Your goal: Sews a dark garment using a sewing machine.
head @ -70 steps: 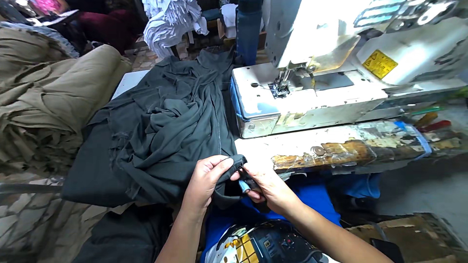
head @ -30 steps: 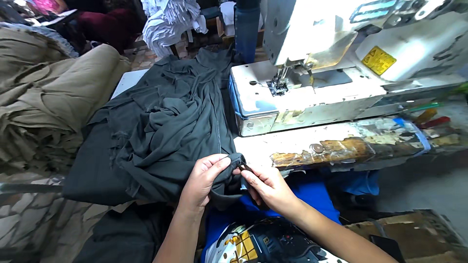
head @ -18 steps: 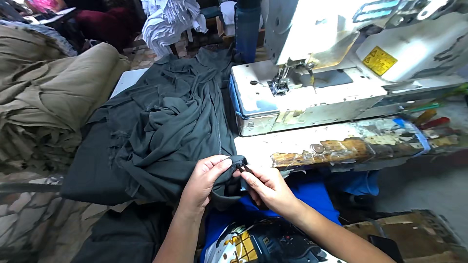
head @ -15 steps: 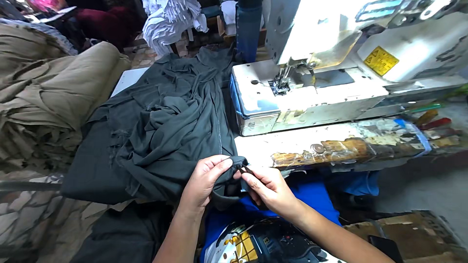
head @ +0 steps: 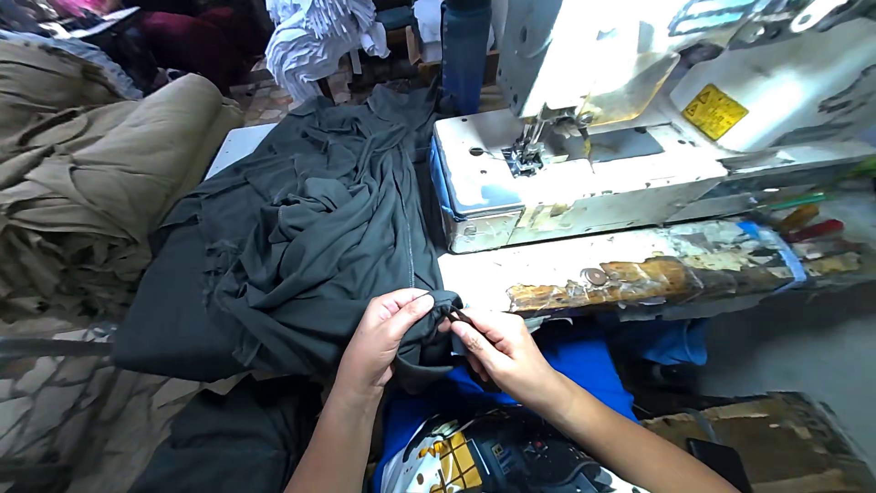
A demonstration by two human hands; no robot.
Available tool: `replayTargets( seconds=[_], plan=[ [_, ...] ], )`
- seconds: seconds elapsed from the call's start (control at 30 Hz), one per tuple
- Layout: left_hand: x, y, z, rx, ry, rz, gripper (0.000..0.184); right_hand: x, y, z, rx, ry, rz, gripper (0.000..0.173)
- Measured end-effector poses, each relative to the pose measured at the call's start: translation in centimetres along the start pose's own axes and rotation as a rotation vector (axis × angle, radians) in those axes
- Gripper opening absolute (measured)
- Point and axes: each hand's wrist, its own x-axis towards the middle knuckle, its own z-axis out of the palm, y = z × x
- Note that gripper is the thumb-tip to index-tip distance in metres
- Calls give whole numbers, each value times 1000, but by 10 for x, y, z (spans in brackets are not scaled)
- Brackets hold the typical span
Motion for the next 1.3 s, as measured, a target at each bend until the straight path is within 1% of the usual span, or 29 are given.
replayTargets(
  seconds=[0.27, 0.5, 0.6, 0.7, 0.77, 0.83, 1.0, 1.3],
  plan=[
    [0, 0, 0, 0, 0, -1, 24, -1, -1, 1, -11, 9, 20, 29],
    [-1, 0, 0, 2, -11, -2, 24, -1, -1, 3, -12, 27, -11, 28],
    [-1, 0, 0, 1, -14, -5, 24, -1, 2, 2, -22, 24, -79, 28],
    [-1, 0, 0, 0, -19, -6, 24, 0, 4, 1, -33, 12, -227, 29],
    [-1, -1, 0, 6, -15, -6, 24, 1, 3, 0, -41, 9, -285, 30],
    [-1, -1, 0, 11, -11, -1, 24, 1, 3, 0, -57, 21, -264, 29],
    [-1, 0, 1, 14, 0, 2, 24, -1, 5, 2, -128, 44, -144, 28],
    [-1, -2, 1, 11, -15, 7, 24, -1, 3, 3, -114, 51, -88, 28]
  ],
)
